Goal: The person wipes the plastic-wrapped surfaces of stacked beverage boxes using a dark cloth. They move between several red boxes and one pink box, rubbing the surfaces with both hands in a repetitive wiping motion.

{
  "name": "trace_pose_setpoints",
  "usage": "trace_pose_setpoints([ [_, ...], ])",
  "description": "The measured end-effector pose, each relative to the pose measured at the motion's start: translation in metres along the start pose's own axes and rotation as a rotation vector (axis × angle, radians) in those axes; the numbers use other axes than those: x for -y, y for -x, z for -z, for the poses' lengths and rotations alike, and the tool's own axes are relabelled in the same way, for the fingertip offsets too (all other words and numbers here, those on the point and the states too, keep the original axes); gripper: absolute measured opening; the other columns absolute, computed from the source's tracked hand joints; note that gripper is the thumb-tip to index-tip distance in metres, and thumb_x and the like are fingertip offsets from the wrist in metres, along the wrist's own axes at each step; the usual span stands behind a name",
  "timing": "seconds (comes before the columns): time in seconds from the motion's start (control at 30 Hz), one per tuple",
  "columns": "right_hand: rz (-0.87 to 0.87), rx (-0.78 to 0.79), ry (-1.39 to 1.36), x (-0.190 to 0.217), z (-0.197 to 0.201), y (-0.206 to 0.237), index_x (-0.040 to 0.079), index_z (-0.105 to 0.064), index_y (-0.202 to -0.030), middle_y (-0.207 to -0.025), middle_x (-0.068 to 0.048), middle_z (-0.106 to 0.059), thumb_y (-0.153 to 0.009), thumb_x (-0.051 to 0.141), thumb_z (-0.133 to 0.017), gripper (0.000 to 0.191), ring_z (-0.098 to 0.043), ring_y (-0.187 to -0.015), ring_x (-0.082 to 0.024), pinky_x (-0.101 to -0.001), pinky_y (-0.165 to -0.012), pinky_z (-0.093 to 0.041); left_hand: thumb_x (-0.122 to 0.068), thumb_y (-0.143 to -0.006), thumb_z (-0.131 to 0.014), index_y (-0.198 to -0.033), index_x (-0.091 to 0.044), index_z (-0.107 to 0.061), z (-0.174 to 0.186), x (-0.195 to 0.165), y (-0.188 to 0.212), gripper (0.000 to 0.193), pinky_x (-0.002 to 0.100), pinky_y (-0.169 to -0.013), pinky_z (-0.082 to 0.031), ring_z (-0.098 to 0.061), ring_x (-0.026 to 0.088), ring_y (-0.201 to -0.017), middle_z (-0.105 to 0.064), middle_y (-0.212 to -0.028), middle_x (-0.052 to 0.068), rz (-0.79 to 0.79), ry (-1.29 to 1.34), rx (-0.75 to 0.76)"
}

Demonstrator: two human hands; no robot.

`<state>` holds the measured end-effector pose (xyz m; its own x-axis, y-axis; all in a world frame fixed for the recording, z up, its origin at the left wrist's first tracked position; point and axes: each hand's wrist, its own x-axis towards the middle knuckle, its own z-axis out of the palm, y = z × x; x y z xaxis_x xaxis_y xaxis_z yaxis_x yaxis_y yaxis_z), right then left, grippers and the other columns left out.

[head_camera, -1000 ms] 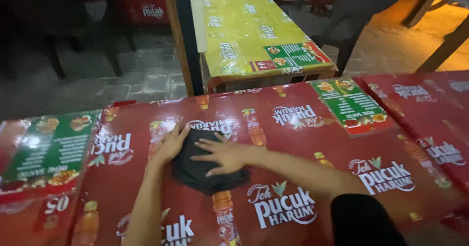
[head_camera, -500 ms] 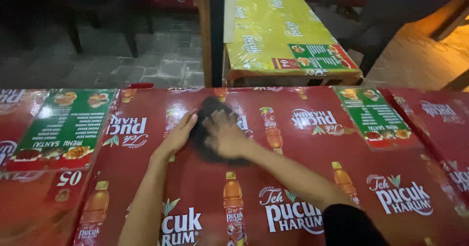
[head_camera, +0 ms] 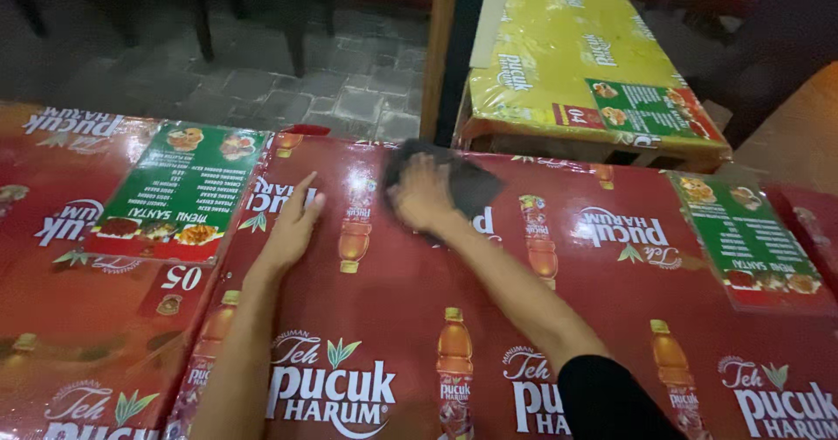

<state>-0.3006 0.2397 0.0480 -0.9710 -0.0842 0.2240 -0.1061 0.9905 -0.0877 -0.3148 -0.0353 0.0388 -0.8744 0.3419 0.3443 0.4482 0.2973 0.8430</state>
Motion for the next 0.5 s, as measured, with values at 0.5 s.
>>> trace_pose_setpoints([
  [0.5, -0.203, 0.102, -0.079, 0.052, -0.004, -0.065, 0.009, -0.022, -0.16, -0.165, -0.024, -0.011, -0.098, 0.066, -0.036, 0.086, -0.005, -0.154, -0.042, -0.067, -0.119, -0.003, -0.035, -0.107, -0.046, -0.16, -0.011, -0.036, 0.008, 0.003, 0.001, 0.06, 0.045, -0.116, -0.031, -0.04, 0.034, -0.143, -0.043, -0.157, 0.019, 0.095, 0.17, -0.008],
])
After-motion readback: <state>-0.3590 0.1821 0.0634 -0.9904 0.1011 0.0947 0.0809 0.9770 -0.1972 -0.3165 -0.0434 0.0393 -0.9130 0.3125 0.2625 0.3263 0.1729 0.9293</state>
